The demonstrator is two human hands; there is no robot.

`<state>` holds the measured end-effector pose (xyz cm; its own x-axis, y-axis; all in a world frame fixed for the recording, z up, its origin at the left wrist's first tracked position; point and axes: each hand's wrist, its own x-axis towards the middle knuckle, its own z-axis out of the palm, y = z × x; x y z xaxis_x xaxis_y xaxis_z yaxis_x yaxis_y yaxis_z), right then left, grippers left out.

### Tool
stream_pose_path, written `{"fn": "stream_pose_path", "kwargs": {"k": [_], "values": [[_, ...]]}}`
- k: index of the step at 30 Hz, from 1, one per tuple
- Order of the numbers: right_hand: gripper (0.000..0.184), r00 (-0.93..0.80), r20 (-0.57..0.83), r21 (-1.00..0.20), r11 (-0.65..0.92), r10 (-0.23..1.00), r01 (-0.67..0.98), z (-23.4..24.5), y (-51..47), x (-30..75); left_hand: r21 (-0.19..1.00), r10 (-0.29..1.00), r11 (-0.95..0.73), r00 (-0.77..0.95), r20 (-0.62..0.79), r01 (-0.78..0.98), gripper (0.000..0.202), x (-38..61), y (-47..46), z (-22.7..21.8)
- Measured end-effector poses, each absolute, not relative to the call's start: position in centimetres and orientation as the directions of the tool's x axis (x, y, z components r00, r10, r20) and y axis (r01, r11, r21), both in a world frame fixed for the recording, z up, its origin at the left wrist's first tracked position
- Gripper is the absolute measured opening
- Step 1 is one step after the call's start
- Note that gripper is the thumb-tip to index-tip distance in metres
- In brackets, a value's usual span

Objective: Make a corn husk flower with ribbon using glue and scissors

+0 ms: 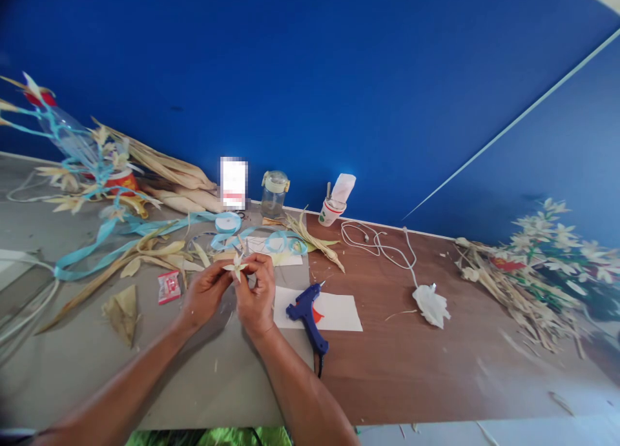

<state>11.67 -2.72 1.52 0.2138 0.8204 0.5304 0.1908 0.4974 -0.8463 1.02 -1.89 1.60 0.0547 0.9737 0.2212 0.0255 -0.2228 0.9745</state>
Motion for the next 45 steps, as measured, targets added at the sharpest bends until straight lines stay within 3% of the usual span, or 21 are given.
{"fn": "stream_pose_path", "kwargs": {"k": [9,18,24,29,33,36,45], "values": [[0.004,0.289,0.477,-0.878,0.465,0.830,0.115,2.0,-2.6,11.7,0.974,0.975,-0.221,0.020,0.223,-0.053,0.020,0.5,-1.6,1.4],[0.009,0.290,0.337,-0.942,0.324,0.896,0.092,1.9,-2.5,11.4,0.949,0.998,-0.054,-0.045,0.042,-0.311,0.024,1.0,-1.3,2.0],[0.009,0.156,0.235,-0.952,0.259,0.959,-0.163,1.9,-2.0,12.0,0.906,0.999,-0.041,-0.004,0.044,-0.422,0.020,0.6,-0.9,1.4],[0.012,0.031,0.100,-0.898,0.103,0.995,-0.427,1.9,-1.3,12.9,0.856,0.999,0.002,0.031,0.016,-0.516,0.020,0.3,-0.8,1.2],[0.021,-0.071,-0.079,-0.801,-0.106,0.994,-0.589,2.4,-0.8,13.8,0.872,0.994,0.068,0.111,-0.016,-0.485,0.021,0.3,-0.9,1.5],[0.033,-0.147,-0.108,-0.788,-0.175,0.983,-0.590,2.7,-0.7,14.4,0.897,0.988,0.081,0.155,-0.014,-0.435,0.022,0.3,-0.9,1.1],[0.023,-0.182,-0.204,-0.792,-0.271,0.962,-0.547,3.4,-1.0,14.3,0.940,0.972,0.108,0.235,-0.031,-0.323,0.022,0.1,-0.7,0.2]]}}
